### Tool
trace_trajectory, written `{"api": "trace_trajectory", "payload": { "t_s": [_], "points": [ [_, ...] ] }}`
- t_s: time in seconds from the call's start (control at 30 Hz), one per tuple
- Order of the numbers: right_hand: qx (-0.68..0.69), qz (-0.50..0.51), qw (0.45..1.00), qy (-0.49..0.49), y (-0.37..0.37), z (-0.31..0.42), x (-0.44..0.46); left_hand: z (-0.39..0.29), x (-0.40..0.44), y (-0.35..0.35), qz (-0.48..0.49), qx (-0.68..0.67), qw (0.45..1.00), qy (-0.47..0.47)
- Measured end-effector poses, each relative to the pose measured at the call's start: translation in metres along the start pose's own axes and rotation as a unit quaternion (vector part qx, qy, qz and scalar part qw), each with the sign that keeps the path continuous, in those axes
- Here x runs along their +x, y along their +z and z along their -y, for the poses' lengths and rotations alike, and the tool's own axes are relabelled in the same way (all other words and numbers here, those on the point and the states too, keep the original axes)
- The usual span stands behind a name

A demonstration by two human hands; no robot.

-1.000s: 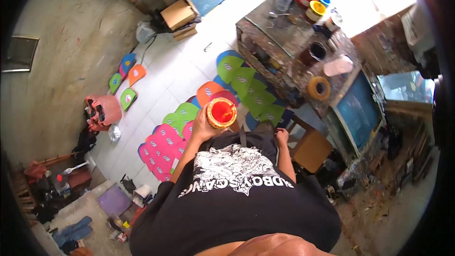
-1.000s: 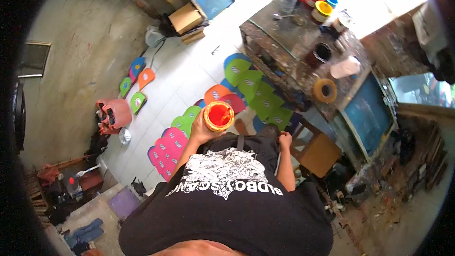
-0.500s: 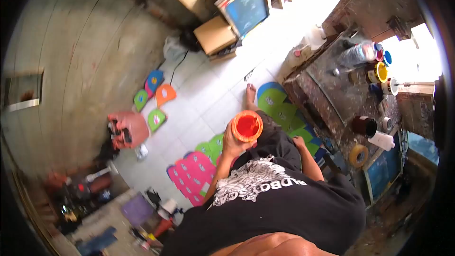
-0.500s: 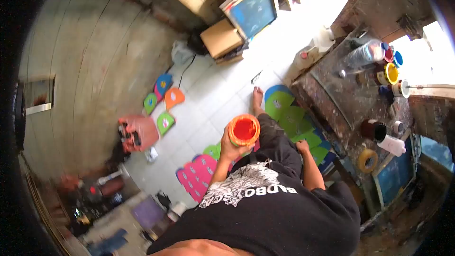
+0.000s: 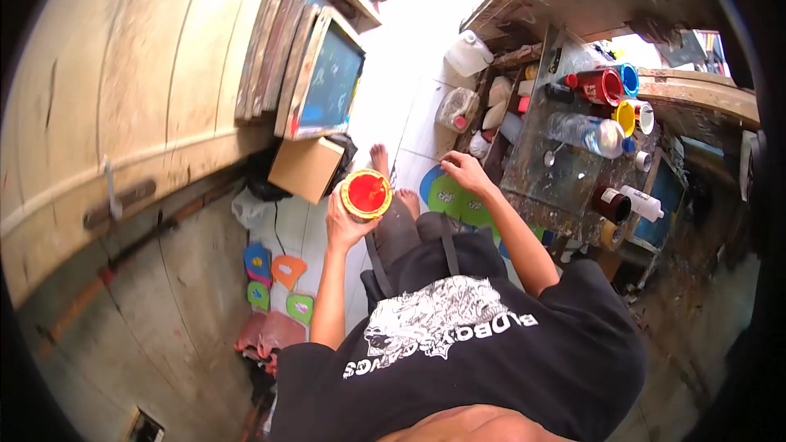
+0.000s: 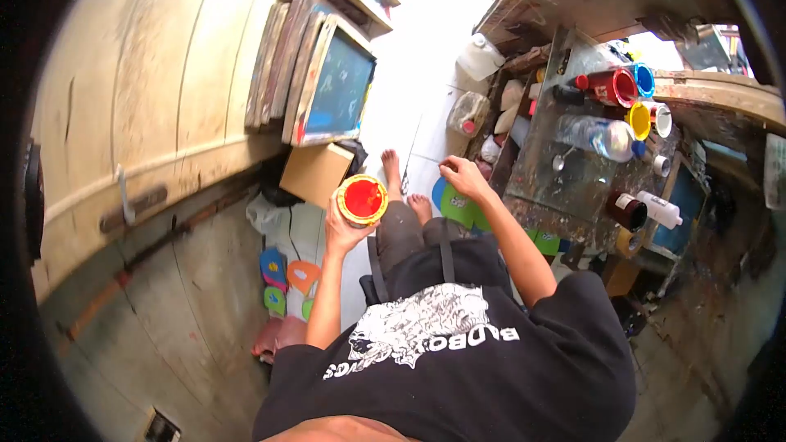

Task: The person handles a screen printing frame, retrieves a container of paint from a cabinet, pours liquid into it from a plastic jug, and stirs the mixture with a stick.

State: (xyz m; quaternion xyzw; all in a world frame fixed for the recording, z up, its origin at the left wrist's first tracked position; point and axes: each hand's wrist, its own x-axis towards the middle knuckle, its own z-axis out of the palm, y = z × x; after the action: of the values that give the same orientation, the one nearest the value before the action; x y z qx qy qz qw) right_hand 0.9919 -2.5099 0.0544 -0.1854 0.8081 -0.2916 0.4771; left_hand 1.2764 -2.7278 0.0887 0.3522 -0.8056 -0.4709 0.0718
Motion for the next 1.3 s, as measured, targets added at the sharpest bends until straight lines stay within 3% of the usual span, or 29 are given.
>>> {"api": "trace_trajectory", "payload": {
  "t_s": [0.17, 0.2, 0.27, 0.37, 0.43, 0.5, 0.6, 0.63, 0.7, 0.73, 0.8, 0.9, 0.93, 1.03, 1.1, 1.17, 1.3],
  "points": [
    [0.025, -0.112, 0.98, 0.163, -0.038, -0.055, 0.091, 0.066, 0.194, 0.059, 0.096, -0.056, 0.994, 0.003],
    [-0.022, -0.14, 0.983, 0.116, -0.04, -0.061, 0.102, 0.068, 0.211, 0.062, 0.107, -0.04, 0.993, 0.032],
    [-0.034, -0.157, 0.974, 0.163, -0.049, -0.089, 0.134, 0.071, 0.26, 0.073, 0.13, 0.007, 0.987, 0.097],
    [-0.189, -0.241, 0.939, 0.156, -0.094, -0.137, 0.262, 0.096, 0.363, 0.121, 0.184, 0.013, 0.978, 0.102],
    [-0.189, -0.261, 0.932, 0.164, -0.111, -0.144, 0.306, 0.112, 0.399, 0.145, 0.207, -0.003, 0.973, 0.099],
    [-0.276, -0.313, 0.902, 0.108, -0.146, -0.146, 0.363, 0.114, 0.44, 0.167, 0.213, 0.029, 0.972, 0.096],
    [-0.335, -0.288, 0.889, 0.122, -0.166, -0.146, 0.399, 0.123, 0.47, 0.185, 0.205, 0.014, 0.975, 0.086],
    [-0.332, -0.286, 0.889, 0.129, -0.174, -0.146, 0.409, 0.127, 0.476, 0.191, 0.195, -0.014, 0.978, 0.074],
    [-0.251, -0.175, 0.934, 0.184, -0.195, -0.163, 0.435, 0.137, 0.515, 0.225, 0.209, 0.001, 0.975, 0.073],
    [-0.249, -0.174, 0.933, 0.192, -0.196, -0.162, 0.435, 0.14, 0.524, 0.232, 0.211, -0.005, 0.975, 0.066],
    [-0.231, -0.218, 0.944, 0.092, -0.188, -0.168, 0.431, 0.151, 0.544, 0.249, 0.21, -0.007, 0.976, 0.061],
    [-0.16, -0.217, 0.957, 0.103, -0.167, -0.185, 0.425, 0.167, 0.584, 0.297, 0.239, 0.0, 0.968, 0.074],
    [-0.159, -0.218, 0.953, 0.14, -0.153, -0.173, 0.414, 0.177, 0.587, 0.312, 0.242, -0.003, 0.963, 0.119],
    [-0.043, -0.298, 0.937, 0.178, -0.136, -0.156, 0.418, 0.19, 0.637, 0.368, 0.274, 0.052, 0.953, 0.119],
    [-0.069, -0.313, 0.924, 0.21, -0.104, -0.158, 0.42, 0.189, 0.654, 0.402, 0.276, 0.032, 0.956, 0.096],
    [0.053, -0.335, 0.915, 0.22, -0.105, -0.133, 0.433, 0.191, 0.679, 0.444, 0.29, -0.005, 0.95, 0.119],
    [0.086, -0.408, 0.873, 0.254, -0.058, -0.116, 0.425, 0.188, 0.695, 0.493, 0.296, -0.004, 0.935, 0.197]
  ]
}}
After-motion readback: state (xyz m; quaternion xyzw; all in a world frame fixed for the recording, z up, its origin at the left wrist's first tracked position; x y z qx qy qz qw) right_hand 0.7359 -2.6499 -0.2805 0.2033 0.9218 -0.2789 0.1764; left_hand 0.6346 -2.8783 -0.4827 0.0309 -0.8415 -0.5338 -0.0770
